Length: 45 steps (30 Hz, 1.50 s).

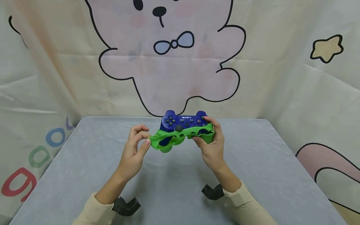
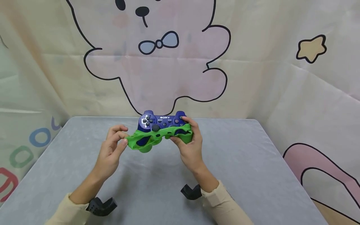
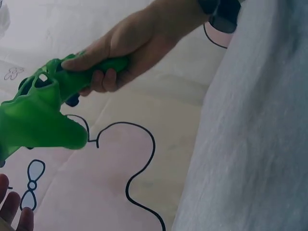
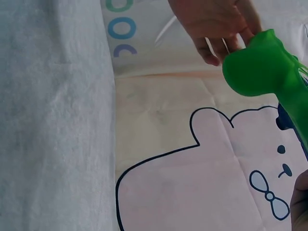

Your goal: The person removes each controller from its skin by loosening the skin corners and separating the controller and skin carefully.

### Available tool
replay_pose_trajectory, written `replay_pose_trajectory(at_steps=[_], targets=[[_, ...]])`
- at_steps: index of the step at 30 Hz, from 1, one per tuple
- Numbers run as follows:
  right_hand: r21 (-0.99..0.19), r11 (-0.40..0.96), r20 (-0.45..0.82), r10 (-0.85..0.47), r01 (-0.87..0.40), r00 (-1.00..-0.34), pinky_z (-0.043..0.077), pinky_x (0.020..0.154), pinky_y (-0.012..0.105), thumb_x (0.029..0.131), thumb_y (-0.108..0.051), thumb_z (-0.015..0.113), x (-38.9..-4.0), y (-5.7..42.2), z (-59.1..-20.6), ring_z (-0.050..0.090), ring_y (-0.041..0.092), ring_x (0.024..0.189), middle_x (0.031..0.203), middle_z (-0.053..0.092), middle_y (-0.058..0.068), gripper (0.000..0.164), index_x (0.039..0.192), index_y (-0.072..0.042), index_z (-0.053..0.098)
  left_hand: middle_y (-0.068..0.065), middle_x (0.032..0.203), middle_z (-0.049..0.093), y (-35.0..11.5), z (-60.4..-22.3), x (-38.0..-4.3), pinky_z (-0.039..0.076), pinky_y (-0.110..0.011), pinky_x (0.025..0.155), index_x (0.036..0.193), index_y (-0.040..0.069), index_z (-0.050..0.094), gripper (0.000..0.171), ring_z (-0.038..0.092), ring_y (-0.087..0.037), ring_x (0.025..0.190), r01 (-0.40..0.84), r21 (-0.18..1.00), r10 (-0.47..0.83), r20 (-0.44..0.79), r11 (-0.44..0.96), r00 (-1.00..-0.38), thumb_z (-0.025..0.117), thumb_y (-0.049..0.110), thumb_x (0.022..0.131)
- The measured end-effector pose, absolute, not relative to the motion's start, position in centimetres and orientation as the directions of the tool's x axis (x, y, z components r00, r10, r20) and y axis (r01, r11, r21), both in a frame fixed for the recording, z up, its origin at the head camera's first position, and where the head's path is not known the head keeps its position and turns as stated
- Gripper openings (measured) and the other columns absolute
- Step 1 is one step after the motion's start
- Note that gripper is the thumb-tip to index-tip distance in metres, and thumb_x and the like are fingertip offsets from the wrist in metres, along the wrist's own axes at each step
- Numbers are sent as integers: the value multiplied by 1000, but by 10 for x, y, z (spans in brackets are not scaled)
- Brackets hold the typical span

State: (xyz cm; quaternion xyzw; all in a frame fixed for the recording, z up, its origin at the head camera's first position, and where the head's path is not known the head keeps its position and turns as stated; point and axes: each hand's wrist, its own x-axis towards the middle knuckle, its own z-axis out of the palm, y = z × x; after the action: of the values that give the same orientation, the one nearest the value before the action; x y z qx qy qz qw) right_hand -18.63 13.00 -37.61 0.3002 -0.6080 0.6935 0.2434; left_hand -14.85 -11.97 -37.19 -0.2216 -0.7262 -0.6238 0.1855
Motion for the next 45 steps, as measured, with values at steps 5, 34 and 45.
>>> replay_pose_trajectory(at_steps=[5, 34, 45], targets=[[-680, -220, 708, 54, -700, -704, 46, 59, 18, 91, -10, 73, -190, 138, -375, 52, 7, 71, 111, 61, 2, 58, 142, -7, 46, -12, 127, 41, -116, -374, -148, 31, -50, 102, 90, 5, 60, 15, 36, -19, 126, 560, 812, 145, 541, 168, -828, 51, -1, 102], [-852, -149, 515, -412, -502, -752, 58, 74, 29, 97, -1, 55, -167, 129, -366, 64, 14, 93, 128, 54, 11, 70, 157, -13, 22, 4, 106, 62, -114, -360, -138, 51, -21, 83, 132, 0, 45, 39, 58, -6, 90, 71, 992, 220, 93, -104, -971, 42, 32, 110], [-903, -212, 426, -558, -374, -712, 55, 63, 28, 109, -7, 37, -176, 140, -358, 67, 18, 83, 115, 64, 5, 52, 158, -14, 20, 9, 101, 64, -116, -359, -138, 49, -22, 73, 124, 7, 49, 30, 55, -6, 83, 77, 960, 144, 119, -268, -982, 42, 32, 110]])
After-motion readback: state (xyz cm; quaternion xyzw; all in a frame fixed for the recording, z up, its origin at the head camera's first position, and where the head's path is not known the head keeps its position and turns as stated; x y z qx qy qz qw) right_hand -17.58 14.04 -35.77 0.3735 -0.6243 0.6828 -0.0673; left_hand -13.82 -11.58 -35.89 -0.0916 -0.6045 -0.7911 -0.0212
